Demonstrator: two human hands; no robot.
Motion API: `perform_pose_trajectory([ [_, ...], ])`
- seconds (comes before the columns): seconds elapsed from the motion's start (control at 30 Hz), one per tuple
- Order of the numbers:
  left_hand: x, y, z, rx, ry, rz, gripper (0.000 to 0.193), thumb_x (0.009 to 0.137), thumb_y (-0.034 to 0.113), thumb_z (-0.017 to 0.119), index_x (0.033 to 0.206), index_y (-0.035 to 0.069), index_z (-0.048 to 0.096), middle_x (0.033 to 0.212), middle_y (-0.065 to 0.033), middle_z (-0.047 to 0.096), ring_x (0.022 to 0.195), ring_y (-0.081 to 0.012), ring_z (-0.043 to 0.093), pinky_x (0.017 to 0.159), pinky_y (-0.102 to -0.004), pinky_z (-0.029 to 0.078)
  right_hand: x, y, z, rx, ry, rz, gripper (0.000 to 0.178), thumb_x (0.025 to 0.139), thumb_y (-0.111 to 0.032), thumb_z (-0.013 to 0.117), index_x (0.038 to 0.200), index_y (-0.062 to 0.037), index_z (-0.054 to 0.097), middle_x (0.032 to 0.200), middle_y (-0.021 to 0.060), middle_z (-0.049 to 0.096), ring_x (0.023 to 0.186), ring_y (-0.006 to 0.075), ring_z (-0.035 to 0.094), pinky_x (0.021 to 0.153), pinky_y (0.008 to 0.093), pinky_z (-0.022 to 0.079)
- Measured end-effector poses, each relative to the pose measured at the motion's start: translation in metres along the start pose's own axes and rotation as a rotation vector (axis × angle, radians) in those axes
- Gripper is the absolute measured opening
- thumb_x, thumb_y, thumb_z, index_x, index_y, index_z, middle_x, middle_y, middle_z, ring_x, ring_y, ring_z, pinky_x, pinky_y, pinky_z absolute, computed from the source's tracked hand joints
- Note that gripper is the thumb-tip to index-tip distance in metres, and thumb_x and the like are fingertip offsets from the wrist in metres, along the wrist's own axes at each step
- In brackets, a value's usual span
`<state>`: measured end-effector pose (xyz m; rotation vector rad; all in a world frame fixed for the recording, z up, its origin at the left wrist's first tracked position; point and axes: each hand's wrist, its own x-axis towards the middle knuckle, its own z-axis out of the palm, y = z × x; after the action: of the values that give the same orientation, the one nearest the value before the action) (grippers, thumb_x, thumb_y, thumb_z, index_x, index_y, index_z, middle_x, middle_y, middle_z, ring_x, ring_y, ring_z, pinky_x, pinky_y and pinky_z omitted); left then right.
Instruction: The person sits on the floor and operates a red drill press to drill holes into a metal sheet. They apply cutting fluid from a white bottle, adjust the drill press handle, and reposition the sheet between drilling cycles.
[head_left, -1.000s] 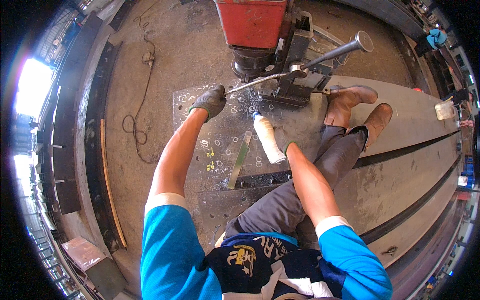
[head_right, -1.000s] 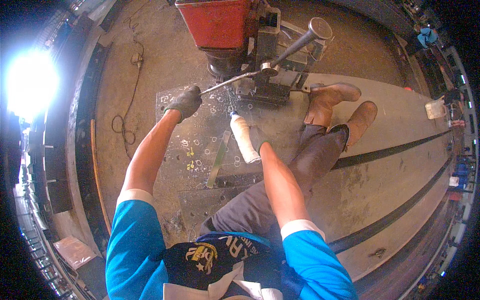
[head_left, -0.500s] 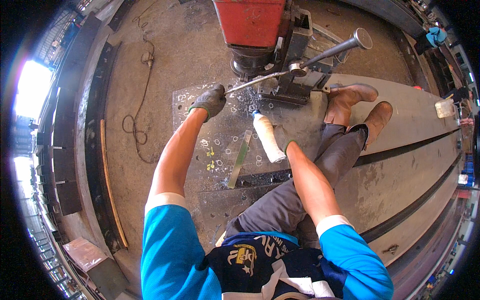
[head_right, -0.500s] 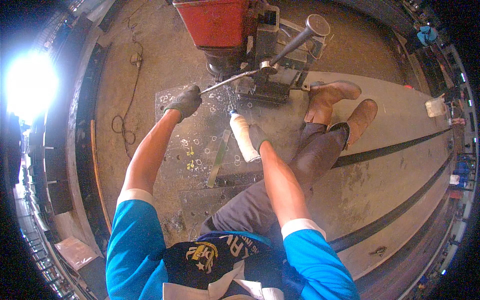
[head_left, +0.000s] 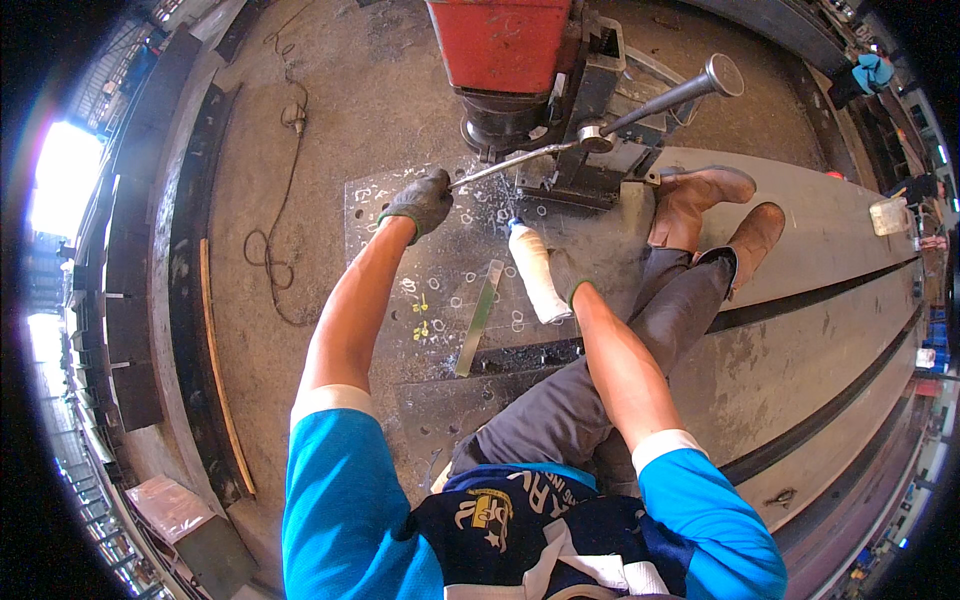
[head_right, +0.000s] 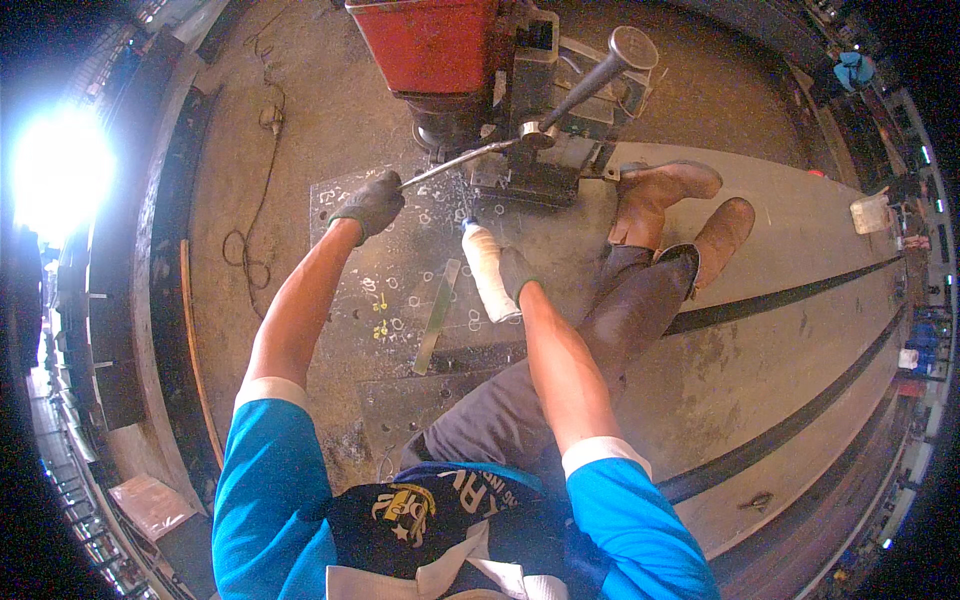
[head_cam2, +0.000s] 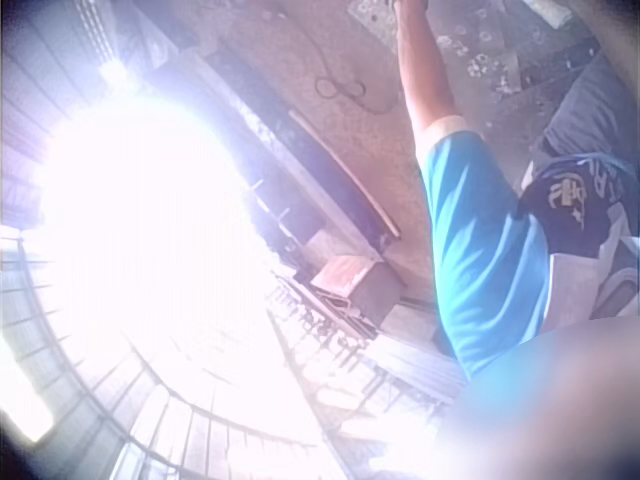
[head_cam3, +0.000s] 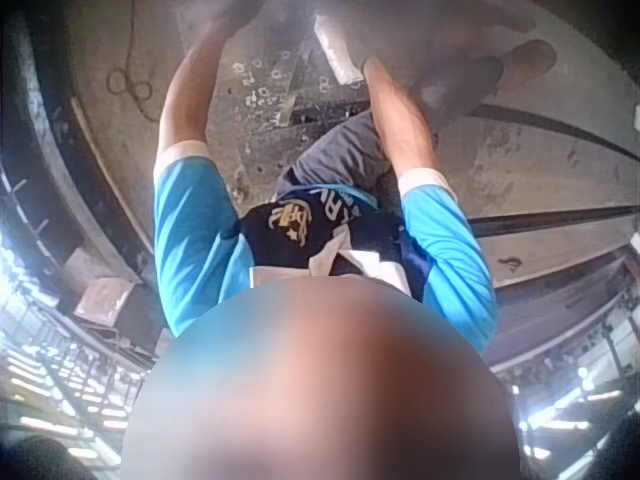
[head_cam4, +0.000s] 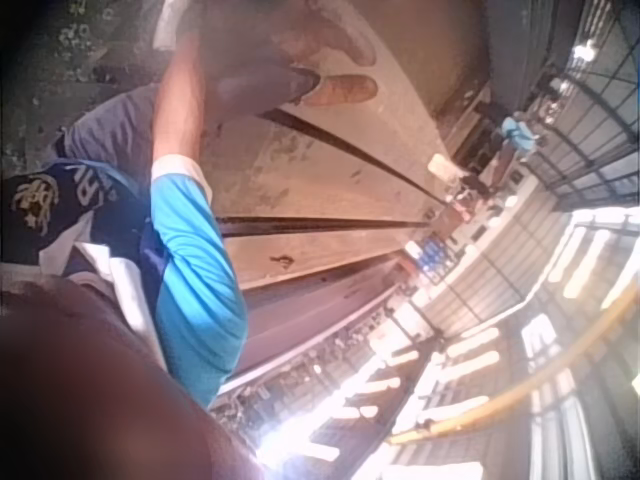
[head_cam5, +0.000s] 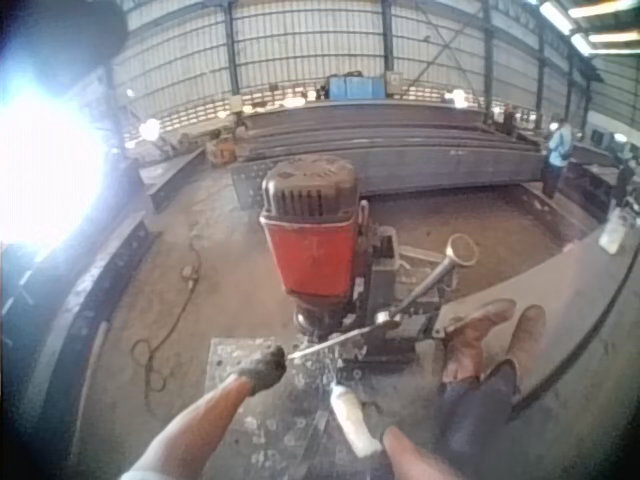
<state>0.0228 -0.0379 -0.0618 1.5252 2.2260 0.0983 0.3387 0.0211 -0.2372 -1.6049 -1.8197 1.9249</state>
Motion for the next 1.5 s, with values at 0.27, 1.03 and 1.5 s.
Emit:
perform_pose_trajectory([
  [0.27,0.000,0.000,0.001,-0.013,0.004,0.005,0.033,0.102,0.027,0.059,0.122,0.001,0.060,0.111,-0.0291,0.073,0.106,-0.0480,0.072,0.089,-0.0563,0.055,0.016,0.014,0.002,-0.010,0.003,-0.040,0.047,0.109,-0.029,0.035,0.119,-0.0005,0.072,0.107,0.0206,0.077,0.090,0.0330,0.074,0.081,0.0490,0.059],
  [1.03,0.004,-0.002,0.008,-0.008,0.004,0.007,0.030,0.101,0.027,0.061,0.122,0.005,0.057,0.117,-0.0306,0.070,0.112,-0.0518,0.068,0.091,-0.0584,0.052,0.002,-0.003,-0.001,-0.069,-0.054,-0.132,0.035,0.105,-0.023,0.053,0.121,-0.0006,0.075,0.103,0.0175,0.079,0.088,0.0295,0.074,0.078,0.0456,0.058],
  [1.5,0.007,-0.005,0.013,-0.051,0.003,0.032,0.031,0.102,0.027,0.059,0.123,0.004,0.057,0.104,-0.0271,0.073,0.093,-0.0440,0.074,0.080,-0.0542,0.054,-0.002,-0.004,-0.003,-0.362,0.064,-0.104,0.041,0.106,-0.025,0.047,0.124,0.0027,0.072,0.112,0.0233,0.078,0.096,0.0340,0.075,0.085,0.0508,0.057],
])
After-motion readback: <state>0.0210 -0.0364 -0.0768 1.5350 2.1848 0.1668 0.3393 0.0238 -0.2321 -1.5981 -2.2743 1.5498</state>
